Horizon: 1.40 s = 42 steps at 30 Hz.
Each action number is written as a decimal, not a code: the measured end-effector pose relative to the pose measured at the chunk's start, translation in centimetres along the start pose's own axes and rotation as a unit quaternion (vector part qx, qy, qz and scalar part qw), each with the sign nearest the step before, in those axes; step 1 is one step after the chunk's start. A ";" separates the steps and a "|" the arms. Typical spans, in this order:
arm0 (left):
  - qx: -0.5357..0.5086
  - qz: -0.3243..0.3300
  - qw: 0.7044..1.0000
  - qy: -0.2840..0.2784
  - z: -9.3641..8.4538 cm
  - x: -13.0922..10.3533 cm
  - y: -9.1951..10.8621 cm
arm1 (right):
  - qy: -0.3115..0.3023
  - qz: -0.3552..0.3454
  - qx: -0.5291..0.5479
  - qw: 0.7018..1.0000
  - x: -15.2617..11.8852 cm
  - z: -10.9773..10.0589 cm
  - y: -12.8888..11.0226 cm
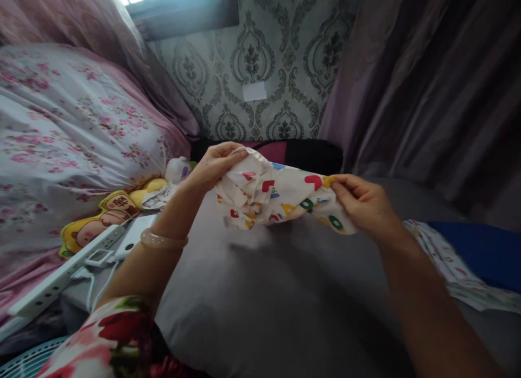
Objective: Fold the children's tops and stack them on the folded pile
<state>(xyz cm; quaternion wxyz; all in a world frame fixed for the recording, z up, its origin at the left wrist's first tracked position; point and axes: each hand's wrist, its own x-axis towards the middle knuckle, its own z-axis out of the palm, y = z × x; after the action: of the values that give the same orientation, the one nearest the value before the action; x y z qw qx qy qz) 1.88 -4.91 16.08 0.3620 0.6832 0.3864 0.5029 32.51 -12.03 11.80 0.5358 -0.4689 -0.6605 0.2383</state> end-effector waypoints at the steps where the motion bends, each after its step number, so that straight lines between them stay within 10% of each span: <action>1: -0.001 -0.034 0.999 -0.025 0.1 -0.3 -1.1 | -0.019 0.030 0.013 0.999 -0.1 -0.9 -0.6; 7: 0.046 -0.136 0.975 -0.167 4.4 -2.8 -10.2 | -0.175 0.205 0.016 0.963 -0.2 -2.4 1.3; 12: 0.160 -0.135 0.945 -0.249 7.7 -2.9 -14.1 | -0.253 0.193 -0.044 0.947 0.3 -2.1 2.0; 22: -0.005 -0.152 0.933 -0.325 10.1 -1.5 -10.8 | -0.275 0.200 -0.054 0.939 0.4 -3.1 1.7; 29: -0.142 -0.166 0.955 -0.200 10.4 -1.6 -10.0 | -0.250 0.274 -0.052 0.927 0.4 -4.9 5.3; 34: -0.111 -0.158 0.959 -0.207 11.7 -1.6 -9.0 | -0.286 0.257 -0.108 0.917 1.1 -5.3 9.4; 42: -0.077 -0.180 0.954 -0.225 12.2 -2.1 -7.5 | -0.222 0.080 -0.068 0.969 1.7 0.0 5.8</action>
<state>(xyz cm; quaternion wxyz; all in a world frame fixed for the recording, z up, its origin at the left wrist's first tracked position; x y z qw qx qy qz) 12.08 -4.74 5.78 0.5755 0.6678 0.3720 0.2906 34.65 -7.98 7.86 0.3218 -0.4913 -0.7378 0.3328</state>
